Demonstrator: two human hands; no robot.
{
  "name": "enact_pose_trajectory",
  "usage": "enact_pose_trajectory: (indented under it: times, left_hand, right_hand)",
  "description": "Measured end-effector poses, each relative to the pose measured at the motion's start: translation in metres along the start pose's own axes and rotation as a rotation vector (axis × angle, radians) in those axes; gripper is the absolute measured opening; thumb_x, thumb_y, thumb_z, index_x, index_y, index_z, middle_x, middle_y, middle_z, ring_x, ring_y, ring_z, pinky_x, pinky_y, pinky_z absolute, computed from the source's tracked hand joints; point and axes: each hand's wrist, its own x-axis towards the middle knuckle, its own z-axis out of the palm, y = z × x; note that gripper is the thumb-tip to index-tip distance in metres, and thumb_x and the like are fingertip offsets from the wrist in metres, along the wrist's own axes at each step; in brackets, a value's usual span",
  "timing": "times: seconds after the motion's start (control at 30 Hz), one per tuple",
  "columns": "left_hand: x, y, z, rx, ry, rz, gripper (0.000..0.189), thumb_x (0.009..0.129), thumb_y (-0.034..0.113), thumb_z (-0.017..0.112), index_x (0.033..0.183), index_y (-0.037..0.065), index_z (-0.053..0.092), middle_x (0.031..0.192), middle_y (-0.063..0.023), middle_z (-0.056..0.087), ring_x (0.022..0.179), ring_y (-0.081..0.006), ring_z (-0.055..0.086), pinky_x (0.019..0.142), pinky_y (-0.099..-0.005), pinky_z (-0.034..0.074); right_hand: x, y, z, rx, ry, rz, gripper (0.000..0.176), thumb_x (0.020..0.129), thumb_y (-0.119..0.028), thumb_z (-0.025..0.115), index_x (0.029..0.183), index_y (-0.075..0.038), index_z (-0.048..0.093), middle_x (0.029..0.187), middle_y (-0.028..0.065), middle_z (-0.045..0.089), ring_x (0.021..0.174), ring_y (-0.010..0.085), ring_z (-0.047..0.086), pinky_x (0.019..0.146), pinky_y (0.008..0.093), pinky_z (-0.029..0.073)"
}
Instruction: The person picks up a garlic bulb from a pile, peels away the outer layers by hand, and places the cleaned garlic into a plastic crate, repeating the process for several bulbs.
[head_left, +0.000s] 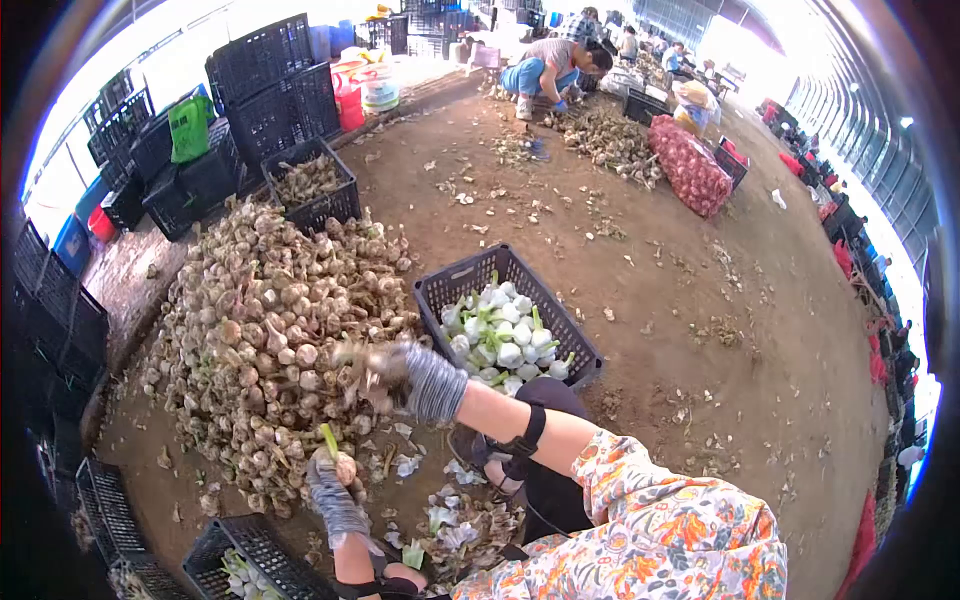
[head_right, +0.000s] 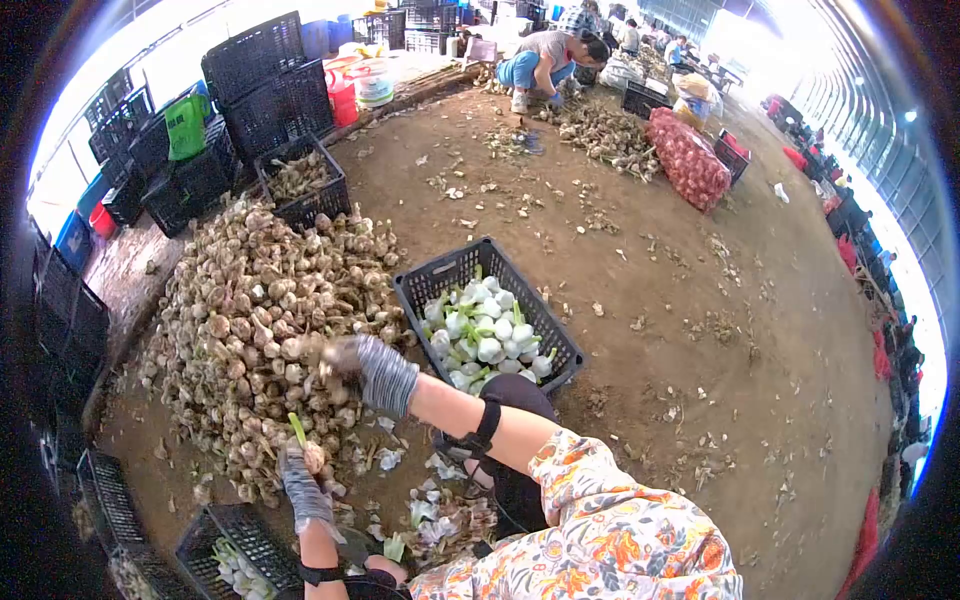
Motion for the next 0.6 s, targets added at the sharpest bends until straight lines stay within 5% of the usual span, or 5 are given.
enact_pose_trajectory:
  times: [0.07, 0.13, 0.17, 0.23, 0.6]
  left_hand:
    - [0.004, -0.007, -0.003, -0.067, 0.062, -0.092, 0.028, 0.084, 0.043, 0.050, 0.088, 0.016, 0.053, 0.060, -0.0014, 0.054, 0.039, -0.0119, 0.044, 0.032, -0.0234, 0.033]
    - [0.007, -0.003, -0.009, -0.242, -0.093, -0.166, 0.033, 0.083, 0.047, 0.048, 0.082, 0.015, 0.054, 0.062, 0.0006, 0.053, 0.044, -0.0125, 0.045, 0.036, -0.0242, 0.035]
    - [0.007, -0.005, -0.009, -0.235, -0.087, -0.167, 0.033, 0.083, 0.047, 0.048, 0.082, 0.015, 0.054, 0.062, 0.0006, 0.053, 0.044, -0.0125, 0.045, 0.036, -0.0242, 0.035]
    - [0.009, -0.011, -0.004, -0.455, -0.210, -0.069, 0.036, 0.084, 0.048, 0.048, 0.085, 0.013, 0.053, 0.065, -0.0005, 0.053, 0.050, -0.0130, 0.048, 0.040, -0.0240, 0.037]
    - [-0.009, -0.019, 0.013, -0.396, -0.310, 0.085, 0.046, 0.086, 0.034, 0.051, 0.124, 0.011, 0.036, 0.086, -0.0004, 0.049, 0.073, -0.0113, 0.048, 0.066, -0.0255, 0.042]
  right_hand:
    - [0.007, 0.011, -0.020, -0.228, 0.025, -0.019, 0.029, 0.082, -0.029, 0.058, 0.085, -0.001, 0.060, 0.076, 0.0105, 0.062, 0.059, 0.0146, 0.057, 0.054, 0.0288, 0.050]
    - [0.009, 0.032, -0.017, -1.493, -0.327, -0.090, 0.038, 0.078, -0.032, 0.062, 0.090, 0.003, 0.059, 0.080, 0.0165, 0.062, 0.077, 0.0243, 0.060, 0.068, 0.0338, 0.050]
    - [0.005, 0.048, -0.012, -1.853, -0.499, 0.280, 0.042, 0.076, -0.033, 0.063, 0.094, 0.004, 0.058, 0.082, 0.0179, 0.062, 0.083, 0.0282, 0.060, 0.073, 0.0351, 0.049]
    - [-0.012, 0.066, -0.006, -2.005, -0.353, 0.287, 0.067, 0.067, -0.043, 0.068, 0.114, -0.001, 0.046, 0.097, 0.0190, 0.057, 0.089, 0.0305, 0.058, 0.071, 0.0404, 0.048]
    - [0.002, 0.090, -0.005, -1.184, 0.190, -0.234, 0.042, 0.075, -0.033, 0.063, 0.096, 0.003, 0.054, 0.085, 0.0203, 0.059, 0.081, 0.0348, 0.057, 0.068, 0.0386, 0.045]
